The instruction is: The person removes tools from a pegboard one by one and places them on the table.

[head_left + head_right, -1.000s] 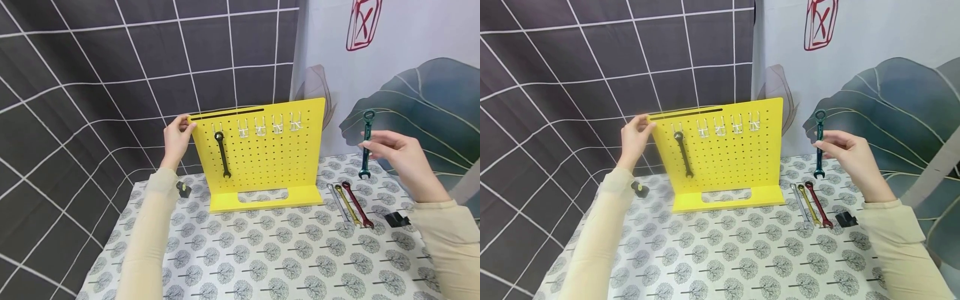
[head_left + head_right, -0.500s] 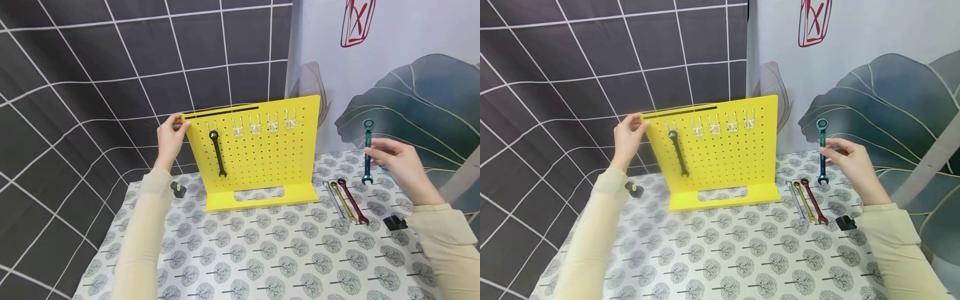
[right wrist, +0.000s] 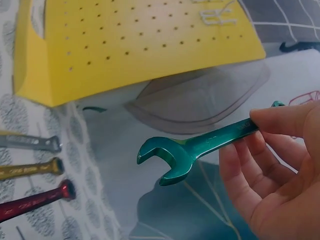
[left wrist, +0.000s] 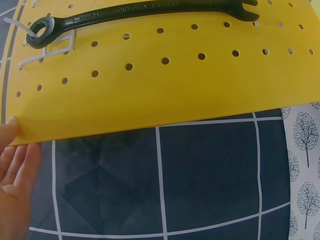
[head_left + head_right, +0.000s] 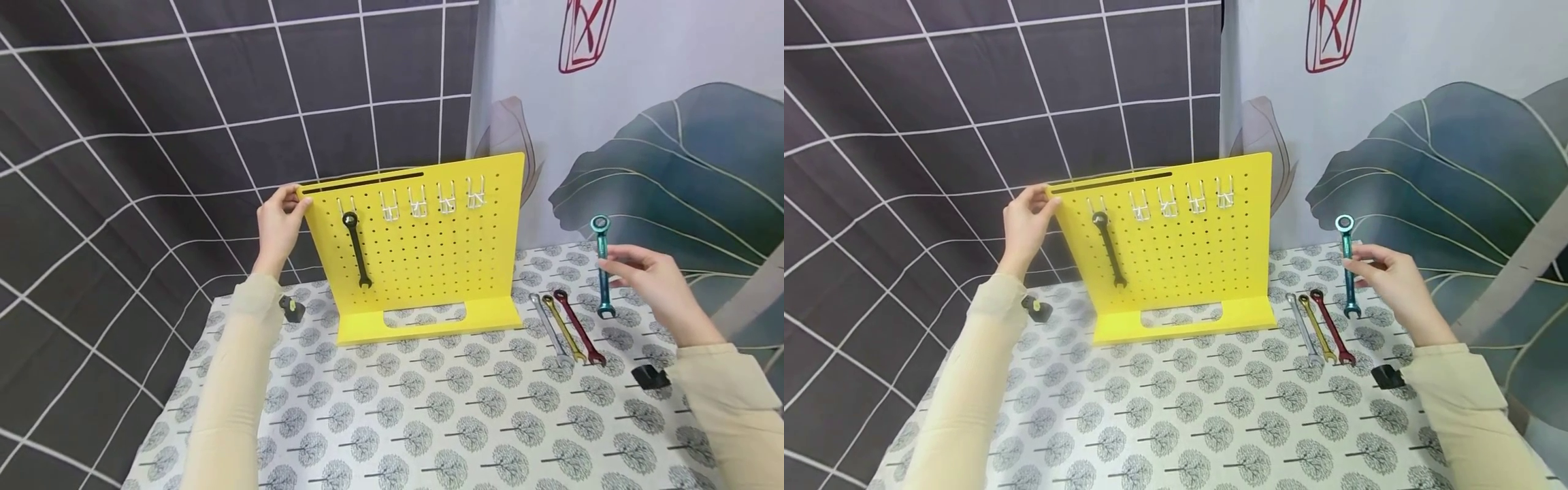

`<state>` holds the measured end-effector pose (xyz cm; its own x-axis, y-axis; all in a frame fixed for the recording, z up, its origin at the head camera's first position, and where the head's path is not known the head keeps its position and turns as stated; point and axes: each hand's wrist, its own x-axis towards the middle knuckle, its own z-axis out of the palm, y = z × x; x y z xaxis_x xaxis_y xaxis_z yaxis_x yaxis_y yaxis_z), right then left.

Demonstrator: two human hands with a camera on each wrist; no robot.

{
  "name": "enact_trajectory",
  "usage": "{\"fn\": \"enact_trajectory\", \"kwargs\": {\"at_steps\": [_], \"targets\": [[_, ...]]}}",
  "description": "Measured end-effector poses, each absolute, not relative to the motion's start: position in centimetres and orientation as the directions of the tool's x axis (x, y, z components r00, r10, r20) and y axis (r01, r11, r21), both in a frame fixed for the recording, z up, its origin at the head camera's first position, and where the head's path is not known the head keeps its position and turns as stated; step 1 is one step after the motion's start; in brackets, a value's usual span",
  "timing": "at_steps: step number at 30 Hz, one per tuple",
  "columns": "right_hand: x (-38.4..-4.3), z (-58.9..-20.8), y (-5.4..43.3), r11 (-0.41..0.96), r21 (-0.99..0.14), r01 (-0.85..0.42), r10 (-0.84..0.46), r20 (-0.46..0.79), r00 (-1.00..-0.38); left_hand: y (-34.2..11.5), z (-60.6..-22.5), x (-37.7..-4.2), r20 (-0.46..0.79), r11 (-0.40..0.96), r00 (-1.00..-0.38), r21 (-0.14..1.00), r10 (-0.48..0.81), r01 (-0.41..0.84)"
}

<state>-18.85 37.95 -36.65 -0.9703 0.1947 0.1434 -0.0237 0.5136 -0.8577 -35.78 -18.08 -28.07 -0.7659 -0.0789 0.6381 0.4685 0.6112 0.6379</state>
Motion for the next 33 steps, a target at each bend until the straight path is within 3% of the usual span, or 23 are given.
{"fn": "enact_trajectory", "kwargs": {"at_steps": [33], "targets": [[-19.1,-42.2,40.4,0.562,-0.823,0.083,0.186,0.028,-0.982,-17.9,-28.2,-35.7,0.627,0.606,-0.774,0.65,-0.087,0.459]]}}
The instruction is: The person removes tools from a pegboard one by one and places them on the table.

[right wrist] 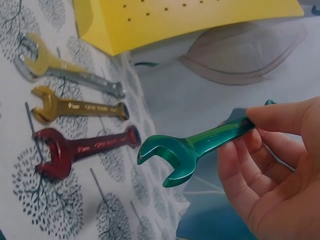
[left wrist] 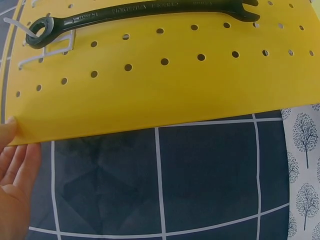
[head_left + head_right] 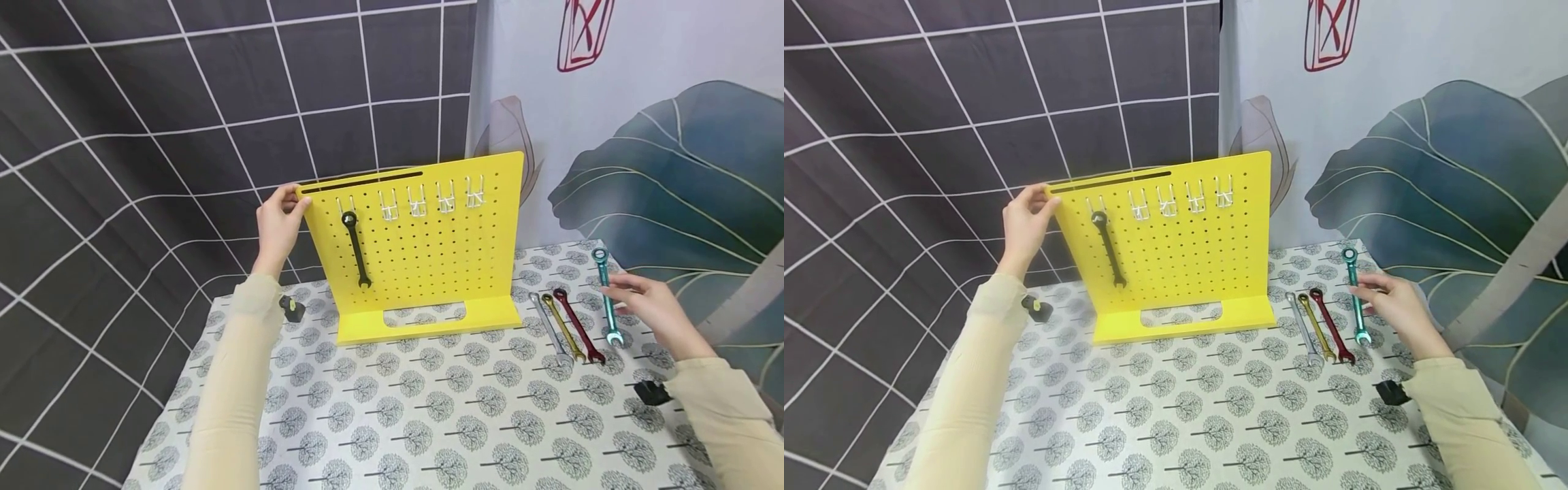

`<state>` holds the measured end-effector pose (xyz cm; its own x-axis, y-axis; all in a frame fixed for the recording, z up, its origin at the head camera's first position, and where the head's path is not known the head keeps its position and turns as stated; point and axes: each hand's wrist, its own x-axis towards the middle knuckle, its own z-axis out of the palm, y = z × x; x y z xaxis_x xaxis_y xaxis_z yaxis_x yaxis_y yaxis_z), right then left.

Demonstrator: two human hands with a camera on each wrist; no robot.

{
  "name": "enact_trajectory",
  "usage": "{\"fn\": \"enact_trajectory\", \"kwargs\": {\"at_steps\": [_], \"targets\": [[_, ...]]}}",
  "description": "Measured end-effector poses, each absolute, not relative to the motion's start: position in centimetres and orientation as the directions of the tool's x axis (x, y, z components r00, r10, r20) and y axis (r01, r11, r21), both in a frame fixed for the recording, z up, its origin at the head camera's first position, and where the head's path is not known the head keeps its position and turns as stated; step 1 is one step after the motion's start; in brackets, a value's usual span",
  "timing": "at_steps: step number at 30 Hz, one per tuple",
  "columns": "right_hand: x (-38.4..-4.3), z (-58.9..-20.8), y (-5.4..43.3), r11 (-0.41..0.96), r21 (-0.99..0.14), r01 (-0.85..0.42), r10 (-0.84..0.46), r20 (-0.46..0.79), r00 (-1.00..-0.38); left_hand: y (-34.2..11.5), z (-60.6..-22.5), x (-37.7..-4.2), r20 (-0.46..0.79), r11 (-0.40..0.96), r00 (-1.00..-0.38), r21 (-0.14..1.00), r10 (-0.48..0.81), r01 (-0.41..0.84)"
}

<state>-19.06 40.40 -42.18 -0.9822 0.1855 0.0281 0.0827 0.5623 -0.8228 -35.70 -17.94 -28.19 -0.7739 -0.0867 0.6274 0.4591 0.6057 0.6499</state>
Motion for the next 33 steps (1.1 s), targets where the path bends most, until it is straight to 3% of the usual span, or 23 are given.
{"fn": "enact_trajectory", "kwargs": {"at_steps": [10,33], "targets": [[-19.5,-44.1,41.5,0.601,-0.798,0.049,0.165,0.064,-0.984,-18.0,-28.2,-35.7,0.631,0.6,-0.771,0.651,-0.088,0.464],[-20.1,-45.6,41.6,0.66,-0.744,0.104,0.091,-0.059,-0.994,-18.1,-28.2,-35.8,0.638,0.583,-0.766,0.654,-0.081,0.483]]}}
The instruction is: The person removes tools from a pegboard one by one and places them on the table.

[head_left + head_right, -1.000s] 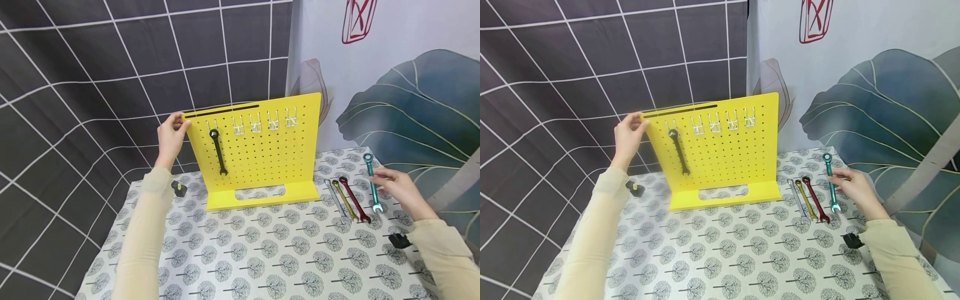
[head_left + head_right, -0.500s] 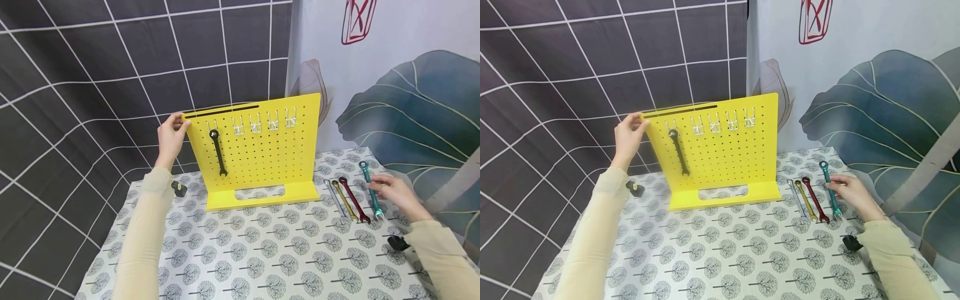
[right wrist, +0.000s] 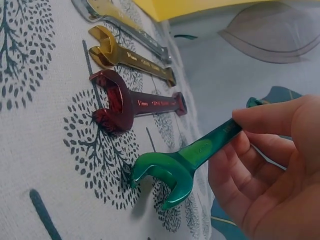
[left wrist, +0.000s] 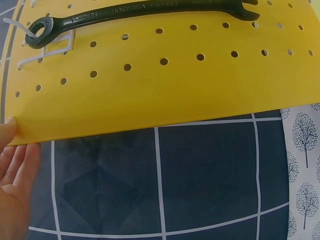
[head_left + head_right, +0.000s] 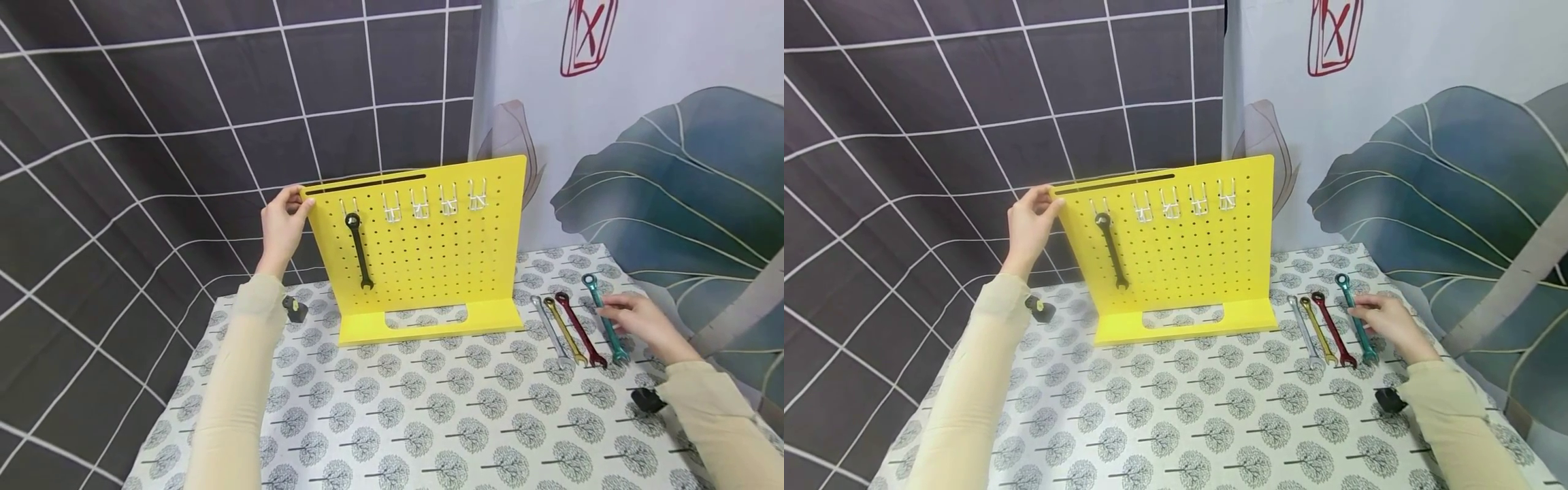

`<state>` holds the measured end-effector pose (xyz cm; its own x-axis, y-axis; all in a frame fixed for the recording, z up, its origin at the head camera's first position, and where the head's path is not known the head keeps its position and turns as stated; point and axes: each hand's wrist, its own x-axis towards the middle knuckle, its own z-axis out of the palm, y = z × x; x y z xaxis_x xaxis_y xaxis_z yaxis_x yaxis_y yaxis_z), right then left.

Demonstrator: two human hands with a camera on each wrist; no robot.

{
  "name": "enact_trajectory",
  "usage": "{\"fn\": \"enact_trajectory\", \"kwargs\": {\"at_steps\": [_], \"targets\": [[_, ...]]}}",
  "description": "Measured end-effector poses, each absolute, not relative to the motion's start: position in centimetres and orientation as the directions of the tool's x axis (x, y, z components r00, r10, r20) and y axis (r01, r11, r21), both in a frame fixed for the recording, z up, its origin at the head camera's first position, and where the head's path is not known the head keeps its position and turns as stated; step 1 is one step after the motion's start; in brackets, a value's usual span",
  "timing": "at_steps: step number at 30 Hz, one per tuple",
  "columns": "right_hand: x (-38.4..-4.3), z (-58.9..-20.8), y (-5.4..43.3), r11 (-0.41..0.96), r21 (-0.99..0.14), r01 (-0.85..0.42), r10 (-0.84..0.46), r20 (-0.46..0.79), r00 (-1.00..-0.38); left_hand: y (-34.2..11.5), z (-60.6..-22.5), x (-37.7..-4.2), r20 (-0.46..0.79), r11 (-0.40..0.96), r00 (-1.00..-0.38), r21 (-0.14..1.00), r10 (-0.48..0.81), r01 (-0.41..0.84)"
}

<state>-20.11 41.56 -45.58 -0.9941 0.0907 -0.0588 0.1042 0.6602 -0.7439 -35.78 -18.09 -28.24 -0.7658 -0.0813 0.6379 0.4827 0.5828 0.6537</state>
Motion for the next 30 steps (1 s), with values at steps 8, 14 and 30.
{"fn": "enact_trajectory", "kwargs": {"at_steps": [8,14,30], "targets": [[-20.3,-46.0,41.6,0.686,-0.716,0.13,0.092,-0.091,-0.992,-18.0,-28.4,-35.8,0.636,0.588,-0.767,0.652,-0.081,0.478],[-20.6,-46.3,41.7,0.679,-0.724,0.121,0.086,-0.086,-0.993,-18.0,-28.4,-35.7,0.633,0.587,-0.77,0.655,-0.082,0.476],[-20.9,-46.9,41.9,0.687,-0.717,0.118,0.071,-0.096,-0.993,-18.2,-28.4,-36.0,0.625,0.58,-0.777,0.664,-0.081,0.473]]}}
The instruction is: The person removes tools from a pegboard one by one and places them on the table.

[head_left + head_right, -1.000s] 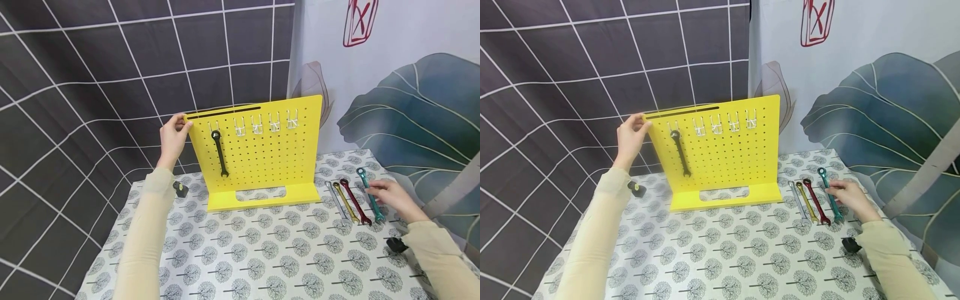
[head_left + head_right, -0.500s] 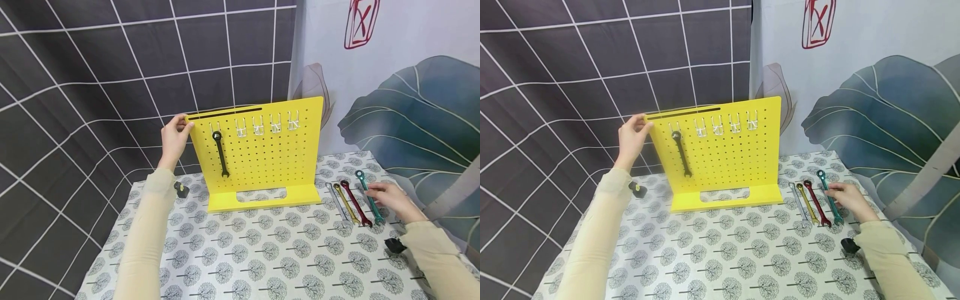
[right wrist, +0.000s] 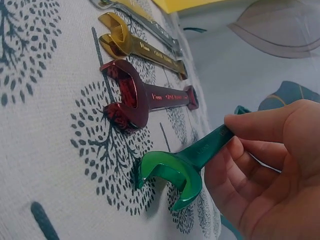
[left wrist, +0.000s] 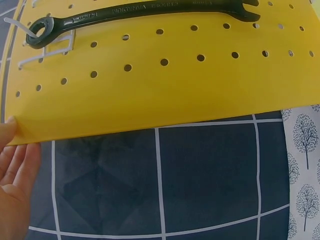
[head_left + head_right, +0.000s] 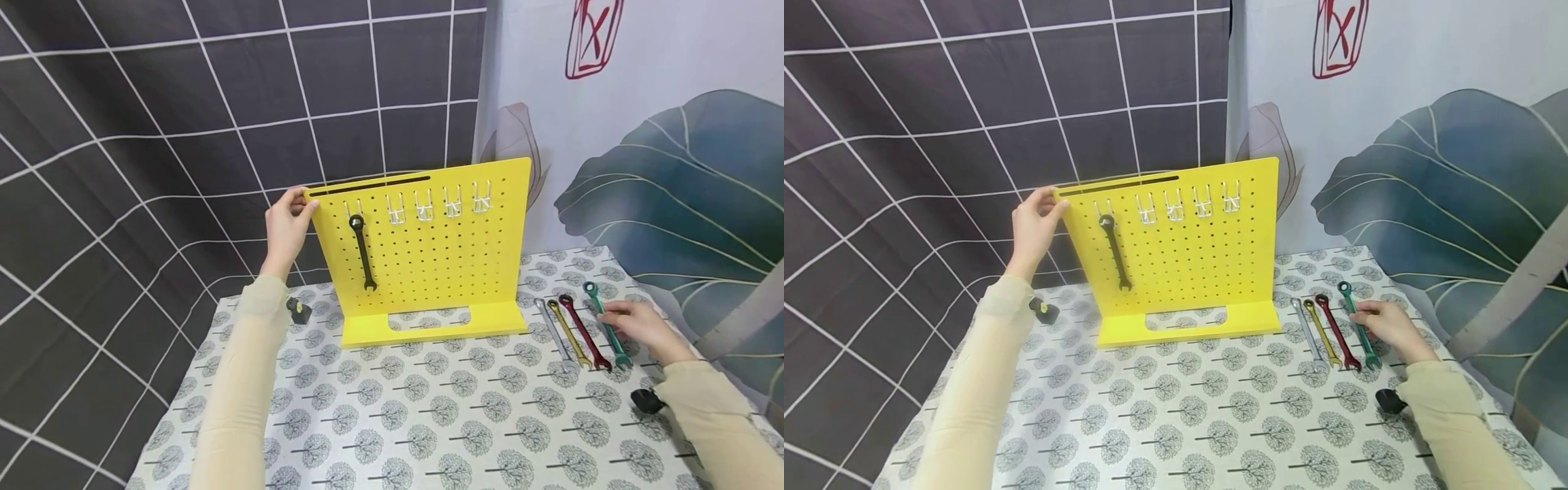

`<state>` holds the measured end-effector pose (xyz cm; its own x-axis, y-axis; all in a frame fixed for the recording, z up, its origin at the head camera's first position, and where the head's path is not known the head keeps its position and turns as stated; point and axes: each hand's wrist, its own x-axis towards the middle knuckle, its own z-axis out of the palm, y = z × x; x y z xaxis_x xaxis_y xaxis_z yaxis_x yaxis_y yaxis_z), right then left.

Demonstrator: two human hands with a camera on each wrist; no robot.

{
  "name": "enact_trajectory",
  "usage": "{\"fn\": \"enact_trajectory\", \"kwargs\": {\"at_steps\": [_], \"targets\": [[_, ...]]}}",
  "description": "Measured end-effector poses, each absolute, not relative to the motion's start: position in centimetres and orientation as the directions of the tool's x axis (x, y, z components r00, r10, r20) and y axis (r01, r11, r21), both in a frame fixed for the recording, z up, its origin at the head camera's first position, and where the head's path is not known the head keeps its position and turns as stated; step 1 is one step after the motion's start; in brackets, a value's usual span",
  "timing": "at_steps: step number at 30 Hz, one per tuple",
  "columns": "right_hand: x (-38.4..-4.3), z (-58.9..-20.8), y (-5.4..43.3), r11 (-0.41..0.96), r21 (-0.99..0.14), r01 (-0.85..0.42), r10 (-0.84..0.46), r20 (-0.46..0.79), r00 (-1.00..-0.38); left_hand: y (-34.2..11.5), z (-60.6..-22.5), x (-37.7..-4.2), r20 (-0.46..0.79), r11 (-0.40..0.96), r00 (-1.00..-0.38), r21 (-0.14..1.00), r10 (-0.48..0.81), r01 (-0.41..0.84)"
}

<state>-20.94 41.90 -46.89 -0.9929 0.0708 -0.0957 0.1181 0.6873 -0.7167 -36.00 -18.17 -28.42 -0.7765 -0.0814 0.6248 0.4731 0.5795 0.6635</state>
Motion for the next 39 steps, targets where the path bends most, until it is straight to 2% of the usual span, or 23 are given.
{"fn": "enact_trajectory", "kwargs": {"at_steps": [7,17,28,39], "targets": [[-21.21,-47.02,42.18,0.688,-0.718,0.102,0.061,-0.083,-0.995,-18.09,-28.04,-36.01,0.657,0.605,-0.75,0.628,-0.074,0.49],[-21.11,-47.12,42.79,0.721,-0.688,0.085,0.04,-0.081,-0.996,-17.78,-27.93,-35.6,0.646,0.592,-0.759,0.643,-0.078,0.487],[-21.14,-47.46,42.69,0.696,-0.716,0.052,0.004,-0.069,-0.998,-17.76,-27.99,-35.58,0.649,0.592,-0.757,0.639,-0.074,0.491],[-21.06,-47.35,42.61,0.712,-0.698,0.07,0.006,-0.093,-0.996,-17.77,-28.08,-35.6,0.646,0.585,-0.759,0.646,-0.077,0.49]]}}
